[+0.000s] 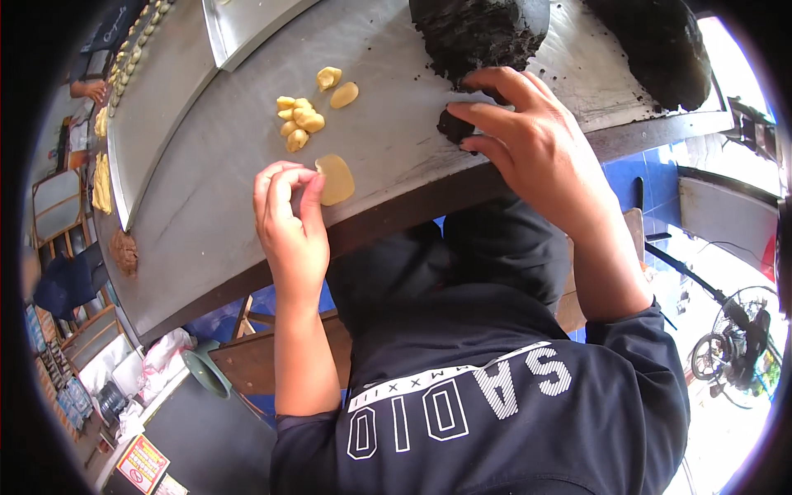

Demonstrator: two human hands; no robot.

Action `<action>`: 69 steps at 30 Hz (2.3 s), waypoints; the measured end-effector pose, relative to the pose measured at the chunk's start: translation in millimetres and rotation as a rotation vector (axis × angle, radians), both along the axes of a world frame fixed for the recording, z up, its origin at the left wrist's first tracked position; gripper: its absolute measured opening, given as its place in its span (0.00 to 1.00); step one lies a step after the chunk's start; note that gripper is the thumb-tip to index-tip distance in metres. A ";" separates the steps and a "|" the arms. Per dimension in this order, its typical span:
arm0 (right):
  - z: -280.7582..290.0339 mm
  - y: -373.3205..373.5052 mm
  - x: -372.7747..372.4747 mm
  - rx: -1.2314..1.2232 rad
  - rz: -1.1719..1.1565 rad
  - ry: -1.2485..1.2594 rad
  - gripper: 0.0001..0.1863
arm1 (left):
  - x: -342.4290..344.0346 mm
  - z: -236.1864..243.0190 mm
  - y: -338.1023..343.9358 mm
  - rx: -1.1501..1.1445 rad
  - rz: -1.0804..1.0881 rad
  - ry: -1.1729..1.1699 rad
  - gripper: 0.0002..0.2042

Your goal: The person takes a small piece of light-colored dough and presses a small piece of dark dough into the center, wrapping the light dough around it to form a filled ball.

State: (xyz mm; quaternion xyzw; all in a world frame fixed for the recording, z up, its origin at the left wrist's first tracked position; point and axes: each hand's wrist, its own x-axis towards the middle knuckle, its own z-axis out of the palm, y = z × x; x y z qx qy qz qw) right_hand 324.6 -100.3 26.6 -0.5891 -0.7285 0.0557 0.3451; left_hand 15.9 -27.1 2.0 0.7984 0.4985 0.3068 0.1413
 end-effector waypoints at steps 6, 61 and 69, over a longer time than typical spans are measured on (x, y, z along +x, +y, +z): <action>4.4 3.1 -8.5 -0.016 0.052 0.036 0.15 | 9.7 2.5 -8.0 -0.294 -0.005 -0.666 0.04; 6.3 13.0 -46.7 -0.023 0.326 0.357 0.25 | 48.1 7.5 20.2 -0.237 -0.597 -0.235 0.24; 11.0 27.1 -66.0 -0.103 0.192 0.236 0.30 | 39.8 11.0 14.4 -0.376 -0.617 -0.025 0.29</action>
